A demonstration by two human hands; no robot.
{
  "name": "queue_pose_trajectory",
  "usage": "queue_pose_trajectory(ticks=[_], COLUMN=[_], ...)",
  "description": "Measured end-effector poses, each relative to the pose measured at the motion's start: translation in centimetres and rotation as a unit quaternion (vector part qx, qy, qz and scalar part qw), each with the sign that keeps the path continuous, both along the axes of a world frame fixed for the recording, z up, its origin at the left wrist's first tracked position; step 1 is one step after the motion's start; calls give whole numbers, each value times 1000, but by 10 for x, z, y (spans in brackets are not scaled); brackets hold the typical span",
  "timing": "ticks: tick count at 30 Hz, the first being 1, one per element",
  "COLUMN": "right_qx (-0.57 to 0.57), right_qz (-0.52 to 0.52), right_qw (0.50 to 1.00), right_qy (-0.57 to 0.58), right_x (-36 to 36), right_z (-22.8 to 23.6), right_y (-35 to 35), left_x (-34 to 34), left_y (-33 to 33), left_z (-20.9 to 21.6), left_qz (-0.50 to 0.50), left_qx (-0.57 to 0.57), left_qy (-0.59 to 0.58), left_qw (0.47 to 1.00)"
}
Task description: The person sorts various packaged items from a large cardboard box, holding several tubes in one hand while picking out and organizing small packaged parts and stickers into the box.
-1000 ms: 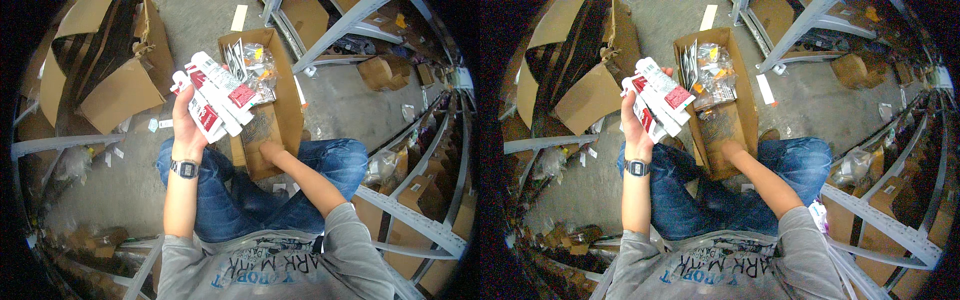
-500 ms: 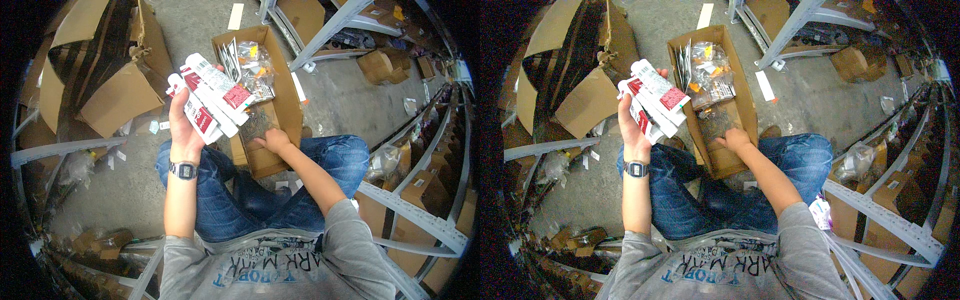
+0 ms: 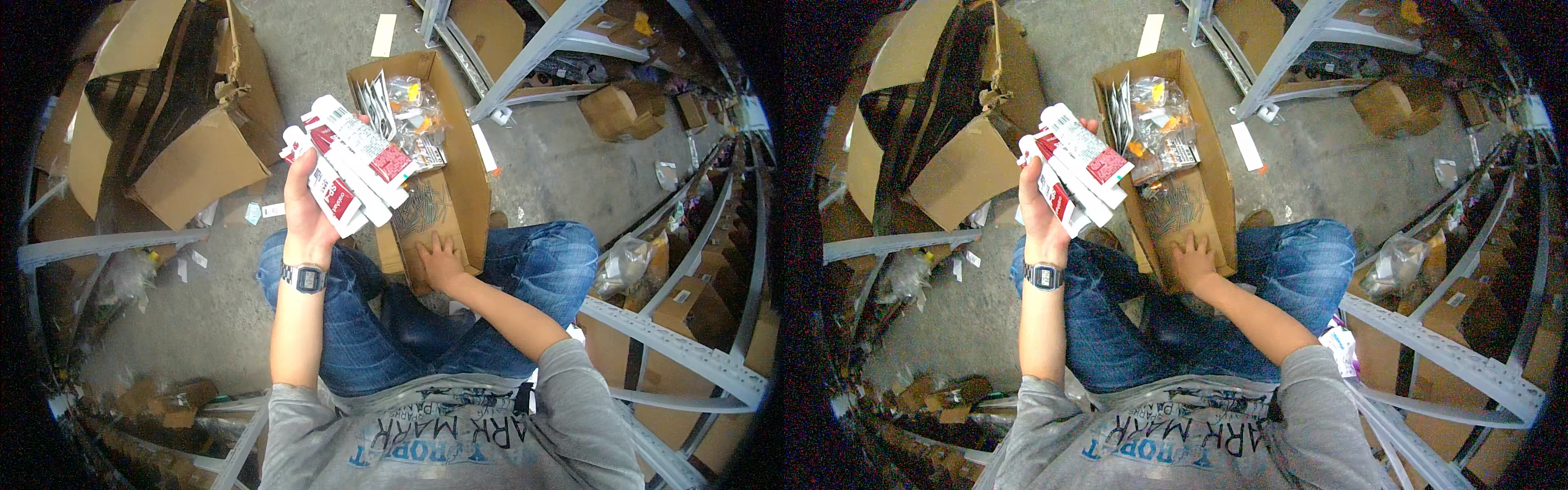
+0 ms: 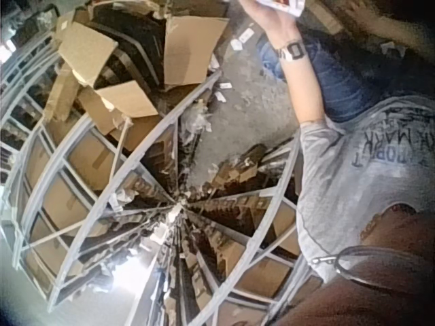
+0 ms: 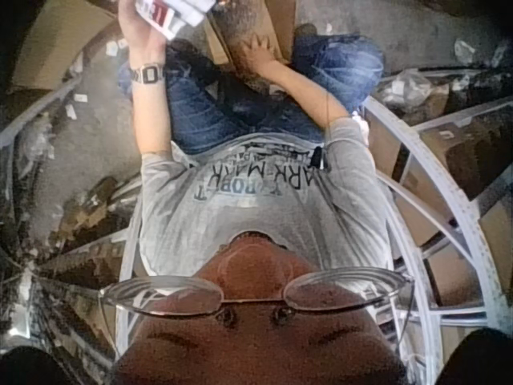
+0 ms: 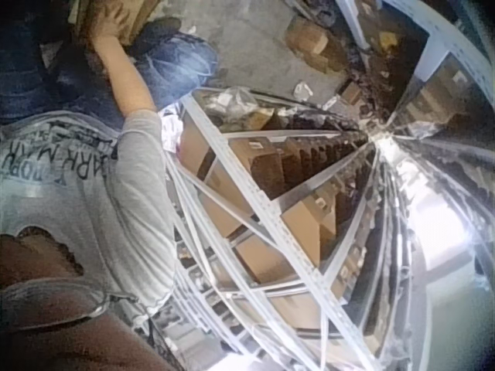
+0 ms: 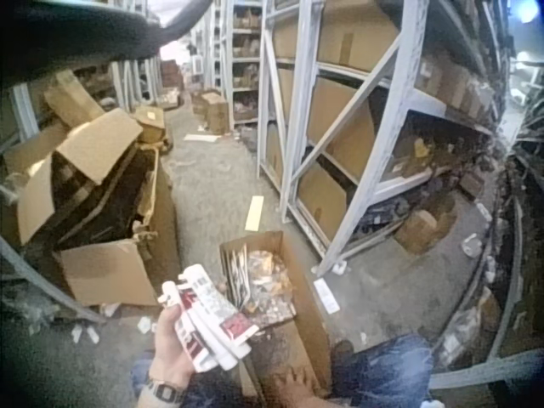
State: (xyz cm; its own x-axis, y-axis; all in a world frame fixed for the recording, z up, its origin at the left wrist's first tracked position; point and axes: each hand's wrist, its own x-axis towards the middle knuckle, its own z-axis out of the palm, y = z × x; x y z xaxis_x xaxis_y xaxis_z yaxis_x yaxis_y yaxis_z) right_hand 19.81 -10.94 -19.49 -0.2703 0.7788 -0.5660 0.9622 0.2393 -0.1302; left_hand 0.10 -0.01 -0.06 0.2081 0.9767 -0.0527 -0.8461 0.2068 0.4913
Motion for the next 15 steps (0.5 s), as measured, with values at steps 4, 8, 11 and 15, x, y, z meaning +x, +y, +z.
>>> queue_pose_trajectory(ticks=[4,8,11,15], right_qx=[0,-84,-46,3], right_qz=[-19,15,-62,-261], right_qw=[998,996,988,823], right_qy=[58,31,134,504], right_x=[-1,8,10,24], right_z=[11,34,61,124], right_y=[10,36,51,77], left_x=[-3,-1,4,12], left_y=[0,0,-4,-7], left_z=[-2,-5,-13,-15], left_qz=[-4,-16,-26,-49], left_qx=[-4,-10,-25,-62], left_qy=[8,9,6,-10], left_qw=[1000,1000,999,997])
